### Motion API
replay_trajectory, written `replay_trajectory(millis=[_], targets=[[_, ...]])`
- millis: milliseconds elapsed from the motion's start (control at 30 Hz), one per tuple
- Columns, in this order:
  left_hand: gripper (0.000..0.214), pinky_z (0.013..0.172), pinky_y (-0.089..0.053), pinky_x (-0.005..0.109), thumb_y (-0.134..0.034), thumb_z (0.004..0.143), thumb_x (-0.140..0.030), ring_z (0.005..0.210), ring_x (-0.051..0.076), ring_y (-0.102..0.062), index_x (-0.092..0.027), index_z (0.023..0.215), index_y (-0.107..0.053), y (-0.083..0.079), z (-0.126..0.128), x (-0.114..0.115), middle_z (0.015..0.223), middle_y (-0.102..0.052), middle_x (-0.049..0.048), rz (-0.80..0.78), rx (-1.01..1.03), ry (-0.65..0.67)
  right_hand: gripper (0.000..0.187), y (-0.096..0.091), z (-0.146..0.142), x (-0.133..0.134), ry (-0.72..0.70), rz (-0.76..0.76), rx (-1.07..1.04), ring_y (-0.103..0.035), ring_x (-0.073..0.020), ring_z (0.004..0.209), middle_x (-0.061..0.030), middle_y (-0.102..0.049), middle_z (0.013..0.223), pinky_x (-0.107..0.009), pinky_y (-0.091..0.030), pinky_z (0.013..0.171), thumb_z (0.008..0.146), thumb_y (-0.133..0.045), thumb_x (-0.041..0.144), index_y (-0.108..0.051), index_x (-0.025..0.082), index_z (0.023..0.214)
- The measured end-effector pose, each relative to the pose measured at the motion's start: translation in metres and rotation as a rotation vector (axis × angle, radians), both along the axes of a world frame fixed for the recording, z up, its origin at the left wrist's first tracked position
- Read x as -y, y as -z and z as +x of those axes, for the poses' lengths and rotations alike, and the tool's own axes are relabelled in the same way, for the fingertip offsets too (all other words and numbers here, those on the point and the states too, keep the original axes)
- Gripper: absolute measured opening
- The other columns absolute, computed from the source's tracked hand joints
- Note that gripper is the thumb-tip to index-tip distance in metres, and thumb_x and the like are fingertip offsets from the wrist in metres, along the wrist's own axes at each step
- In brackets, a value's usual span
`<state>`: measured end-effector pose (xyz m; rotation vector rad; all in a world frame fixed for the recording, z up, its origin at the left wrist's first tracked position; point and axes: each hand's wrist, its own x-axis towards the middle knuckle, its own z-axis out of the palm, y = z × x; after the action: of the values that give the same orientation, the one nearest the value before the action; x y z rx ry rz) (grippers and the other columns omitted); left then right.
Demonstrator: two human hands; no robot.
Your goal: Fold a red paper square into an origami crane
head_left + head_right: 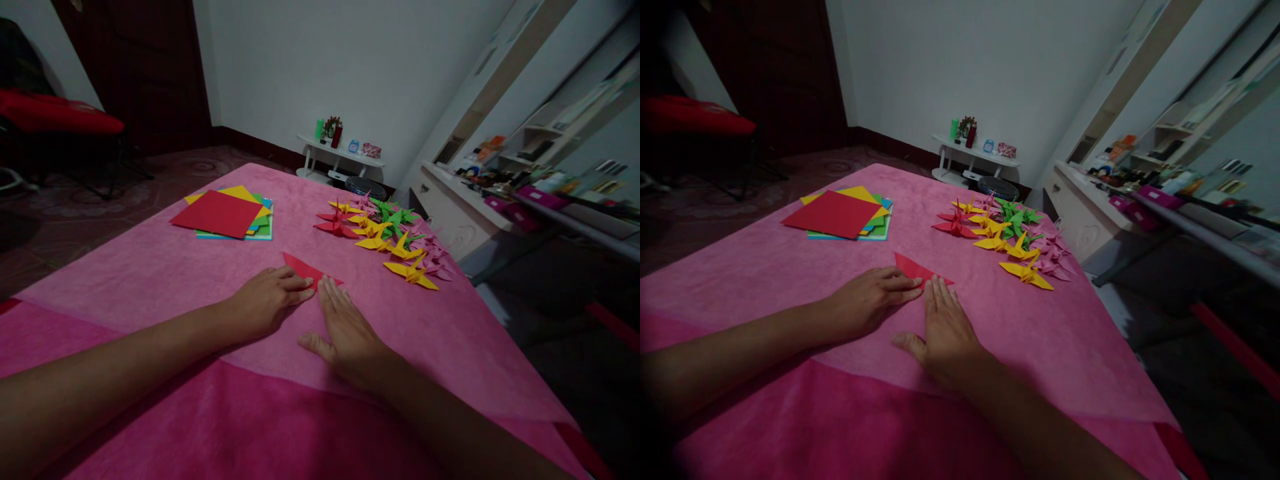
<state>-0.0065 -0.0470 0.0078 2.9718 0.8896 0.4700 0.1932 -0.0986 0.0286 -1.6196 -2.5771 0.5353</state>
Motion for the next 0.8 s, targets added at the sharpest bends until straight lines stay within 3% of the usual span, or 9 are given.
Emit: replay_trajectory(millis=[100,167,233,300,400,467,567,800], targets=[[0.038,0.091,-0.043,0.041,-0.042,0.092,-0.018,0.112,0.023,-0.053,-0.020,0.128,-0.055,-0.001,-0.008,0.007,0.131,-0.058,0.0065,-0.013,-0.008,-0.006,0.088,-0.002,0.018,-0.005,0.039,0.066,0.011,-0.021,-0.0342,0.142,-0.0252,-0.021,0.152,-0.050,-0.022,0.115,0.083,-0.052,0.056,-0.028,-0.003,0.145],[0.037,0.092,-0.044,0.041,-0.041,0.093,-0.018,0.114,0.024,-0.053,-0.020,0.127,-0.055,0.000,-0.011,0.010,0.133,-0.057,0.0060,-0.013,-0.005,-0.006,0.074,-0.003,0.028,-0.015,0.073,0.134,-0.039,-0.036,-0.0340,0.136,-0.0234,-0.037,0.146,-0.049,-0.030,0.111,0.086,-0.051,0.050,-0.041,0.002,0.140],[0.037,0.094,-0.045,0.042,-0.041,0.093,-0.017,0.115,0.024,-0.053,-0.019,0.126,-0.056,0.000,-0.011,0.012,0.132,-0.058,0.0066,0.000,0.005,-0.002,0.046,-0.006,0.036,-0.031,0.153,0.171,-0.146,-0.058,-0.0290,0.117,-0.0159,-0.061,0.128,-0.044,-0.043,0.099,0.091,-0.045,0.040,-0.060,0.013,0.126],[0.036,0.094,-0.046,0.041,-0.040,0.093,-0.016,0.113,0.024,-0.055,-0.016,0.124,-0.057,0.001,-0.010,0.013,0.129,-0.060,0.0082,0.010,0.018,0.011,0.030,-0.008,0.039,-0.053,0.245,0.195,-0.259,-0.067,-0.0248,0.094,-0.0112,-0.072,0.104,-0.038,-0.050,0.083,0.086,-0.054,0.032,-0.071,0.017,0.105],[0.034,0.094,-0.048,0.039,-0.039,0.093,-0.017,0.108,0.022,-0.058,-0.014,0.119,-0.061,0.000,-0.007,0.014,0.124,-0.063,0.0104,0.022,0.054,0.015,0.015,-0.010,0.037,-0.084,0.293,0.070,-0.347,-0.064,-0.0191,0.067,-0.0079,-0.072,0.076,-0.029,-0.046,0.059,0.071,-0.070,0.027,-0.072,0.015,0.079],[0.033,0.092,-0.049,0.037,-0.039,0.094,-0.017,0.105,0.021,-0.060,-0.014,0.117,-0.062,0.000,-0.006,0.014,0.121,-0.064,0.0108,0.026,0.094,0.007,0.015,-0.011,0.032,-0.097,0.293,-0.166,-0.422,-0.054,-0.0126,0.049,-0.0026,-0.064,0.055,-0.024,-0.036,0.046,0.066,-0.074,0.027,-0.067,0.014,0.064],[0.033,0.089,-0.052,0.034,-0.039,0.093,-0.018,0.102,0.020,-0.061,-0.014,0.115,-0.064,0.001,-0.008,0.015,0.116,-0.066,0.0106,0.020,0.152,0.008,0.021,-0.010,0.026,-0.103,0.273,-0.462,-0.552,-0.041,-0.0066,0.038,0.0034,-0.053,0.042,-0.021,-0.026,0.039,0.063,-0.075,0.024,-0.059,0.015,0.053],[0.031,0.084,-0.053,0.035,-0.044,0.089,-0.015,0.097,0.020,-0.063,-0.016,0.110,-0.067,0.001,-0.004,0.012,0.110,-0.068,0.0108,0.003,0.201,-0.007,0.025,-0.004,0.022,-0.097,0.379,-0.452,-0.694,-0.038,-0.0035,0.031,0.0033,-0.053,0.038,-0.017,-0.021,0.033,0.063,-0.074,0.019,-0.056,0.013,0.047]])
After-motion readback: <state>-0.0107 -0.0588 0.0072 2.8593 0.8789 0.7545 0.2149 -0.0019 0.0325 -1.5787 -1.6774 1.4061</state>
